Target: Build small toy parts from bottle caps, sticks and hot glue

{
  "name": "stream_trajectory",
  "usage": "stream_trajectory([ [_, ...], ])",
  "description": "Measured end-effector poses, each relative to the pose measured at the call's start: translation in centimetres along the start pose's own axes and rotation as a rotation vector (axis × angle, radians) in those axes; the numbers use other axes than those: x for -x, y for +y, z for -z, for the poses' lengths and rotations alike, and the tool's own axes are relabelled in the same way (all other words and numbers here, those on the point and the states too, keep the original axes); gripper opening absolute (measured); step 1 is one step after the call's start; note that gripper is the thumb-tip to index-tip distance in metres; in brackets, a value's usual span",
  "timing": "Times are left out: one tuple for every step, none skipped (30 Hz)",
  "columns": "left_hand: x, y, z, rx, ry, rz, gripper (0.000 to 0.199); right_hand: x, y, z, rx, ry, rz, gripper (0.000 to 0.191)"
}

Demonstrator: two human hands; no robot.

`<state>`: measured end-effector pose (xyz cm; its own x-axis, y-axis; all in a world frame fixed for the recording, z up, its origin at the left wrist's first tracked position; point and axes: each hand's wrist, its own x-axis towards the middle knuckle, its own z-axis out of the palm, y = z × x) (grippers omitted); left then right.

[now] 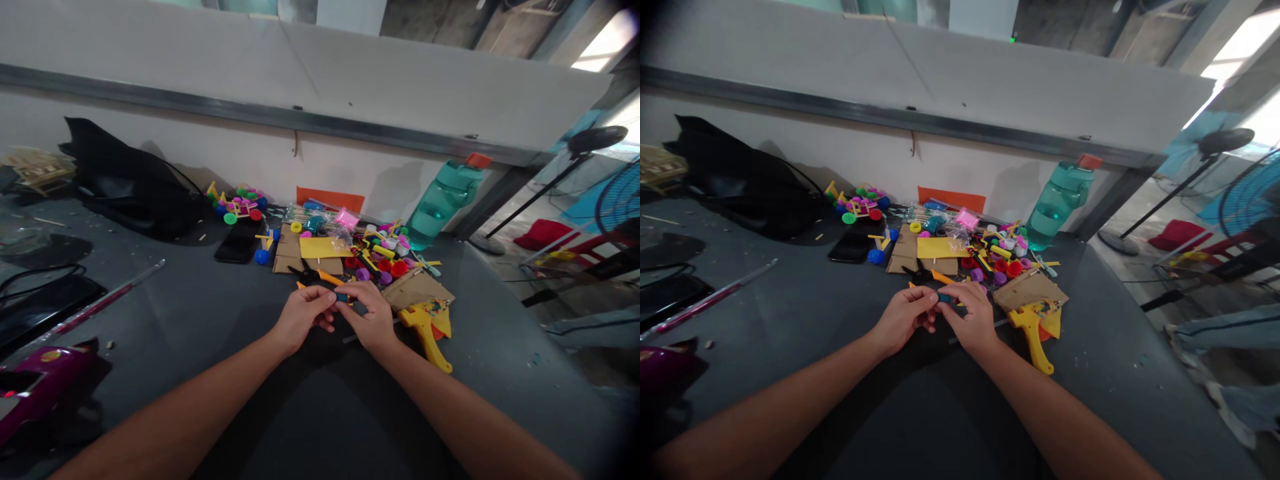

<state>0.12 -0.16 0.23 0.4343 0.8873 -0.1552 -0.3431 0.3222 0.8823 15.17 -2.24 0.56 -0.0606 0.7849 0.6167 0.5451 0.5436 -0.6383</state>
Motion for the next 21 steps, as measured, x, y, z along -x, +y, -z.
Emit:
stream_trajectory([
  [0.01, 0.01, -0.01, -0.002, -0.003, -0.001, 0.022, 0.0, 0.02, 0.0, 0.0, 0.003, 0.004, 0.015],
  [0.03, 0.02, -0.02, -0.004, -0.006, -0.002, 0.023, 0.0, 0.03, 0.0, 0.001, 0.005, 0.009, 0.016],
  [0.04, 0.03, -0.02, -0.006, -0.009, -0.001, 0.023, -0.01, 0.03, 0.0, 0.003, 0.005, 0.014, 0.015],
  [0.05, 0.04, -0.02, -0.008, -0.011, 0.0, 0.023, -0.01, 0.03, 0.01, 0.004, 0.003, 0.018, 0.015],
  [0.06, 0.05, -0.02, -0.008, -0.012, 0.001, 0.023, -0.02, 0.02, 0.01, 0.007, -0.001, 0.021, 0.015],
  [0.06, 0.05, -0.02, -0.007, -0.011, 0.002, 0.023, -0.01, 0.01, 0.02, 0.009, -0.005, 0.02, 0.015],
  [0.06, 0.05, -0.01, -0.005, -0.008, 0.003, 0.023, 0.0, 0.01, 0.02, 0.01, -0.008, 0.016, 0.015],
  [0.06, 0.05, -0.01, -0.004, -0.005, 0.004, 0.024, 0.03, 0.02, 0.02, 0.009, -0.011, 0.009, 0.017],
  [0.06, 0.03, 0.0, -0.003, -0.002, 0.005, 0.024, 0.06, 0.04, 0.02, 0.007, -0.014, 0.001, 0.018],
  [0.05, 0.02, 0.01, 0.0, 0.003, 0.005, 0.024, 0.1, 0.06, 0.01, 0.004, -0.016, -0.008, 0.019],
  [0.05, 0.0, 0.01, 0.005, 0.009, 0.002, 0.024, 0.13, 0.08, 0.01, 0.002, -0.019, -0.015, 0.019],
  [0.05, -0.01, 0.01, 0.012, 0.015, -0.002, 0.023, 0.16, 0.08, 0.01, 0.001, -0.019, -0.017, 0.019],
  [0.05, -0.03, 0.0, 0.02, 0.02, -0.007, 0.023, 0.17, 0.08, 0.01, 0.002, -0.017, -0.015, 0.018],
  [0.05, -0.04, -0.01, 0.026, 0.023, -0.01, 0.023, 0.16, 0.07, 0.01, 0.006, -0.013, -0.011, 0.017],
  [0.05, -0.05, -0.02, 0.029, 0.023, -0.011, 0.023, 0.15, 0.06, 0.02, 0.01, -0.006, -0.005, 0.016],
  [0.05, -0.05, -0.03, 0.029, 0.021, -0.011, 0.024, 0.13, 0.04, 0.02, 0.014, -0.002, 0.0, 0.016],
  [0.05, -0.06, -0.04, 0.026, 0.017, -0.009, 0.025, 0.11, 0.04, 0.03, 0.018, 0.001, 0.003, 0.015],
  [0.05, -0.06, -0.04, 0.022, 0.013, -0.007, 0.025, 0.1, 0.05, 0.02, 0.022, 0.001, 0.004, 0.015],
  [0.04, -0.07, -0.04, 0.019, 0.009, -0.004, 0.025, 0.11, 0.08, 0.02, 0.024, -0.003, 0.003, 0.015],
  [0.03, -0.08, -0.03, 0.017, 0.007, -0.003, 0.025, 0.12, 0.12, 0.01, 0.025, -0.006, 0.001, 0.015],
  [0.02, -0.09, -0.01, 0.016, 0.007, -0.002, 0.025, 0.15, 0.16, -0.01, 0.027, -0.006, -0.002, 0.016],
])
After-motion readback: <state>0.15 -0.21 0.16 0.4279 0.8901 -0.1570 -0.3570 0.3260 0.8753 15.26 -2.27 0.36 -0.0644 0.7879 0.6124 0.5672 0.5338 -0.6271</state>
